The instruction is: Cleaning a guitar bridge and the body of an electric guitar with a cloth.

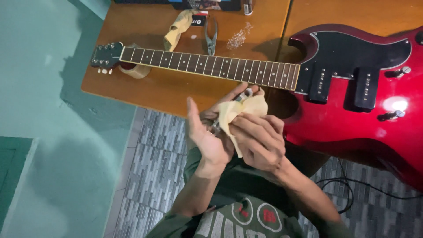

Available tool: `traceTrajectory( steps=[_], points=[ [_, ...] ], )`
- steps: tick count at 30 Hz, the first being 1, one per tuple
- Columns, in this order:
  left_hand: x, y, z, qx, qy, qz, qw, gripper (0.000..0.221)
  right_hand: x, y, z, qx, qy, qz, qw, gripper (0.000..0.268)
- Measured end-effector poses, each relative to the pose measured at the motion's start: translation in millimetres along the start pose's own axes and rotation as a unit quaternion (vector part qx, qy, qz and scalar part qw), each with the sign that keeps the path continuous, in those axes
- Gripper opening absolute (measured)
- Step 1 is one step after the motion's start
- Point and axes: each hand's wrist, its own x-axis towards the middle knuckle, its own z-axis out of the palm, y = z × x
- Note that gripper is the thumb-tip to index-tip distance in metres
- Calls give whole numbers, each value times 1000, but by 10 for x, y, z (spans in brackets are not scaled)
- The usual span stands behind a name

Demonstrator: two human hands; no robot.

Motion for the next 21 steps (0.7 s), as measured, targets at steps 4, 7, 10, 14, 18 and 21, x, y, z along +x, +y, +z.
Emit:
traceTrajectory(
  steps=[4, 7, 10, 14, 18, 21],
  points=[
    [74, -151, -350, -61, 18, -11, 998, 97, 389, 32, -47, 85, 39, -1, 996, 15],
    [50, -158, -300, -94, 43, -24, 994, 95, 515, 69, -87, 62, 28, -28, 997, 14],
    [11, -85, -120, -121, -3, -57, 991, 98, 632, 107, -117, 51, 6, -39, 998, 19],
    [84, -197, -371, -85, 28, -11, 996, 95, 672, 164, -120, 36, -20, -16, 999, 21],
    [67, -39, -291, -141, -139, -86, 976, 92, 648, 171, -136, 36, -28, -7, 999, 18],
    [138, -141, -437, -84, 44, 0, 995, 91, 567, 147, -77, 42, -41, 5, 998, 15]
  ],
)
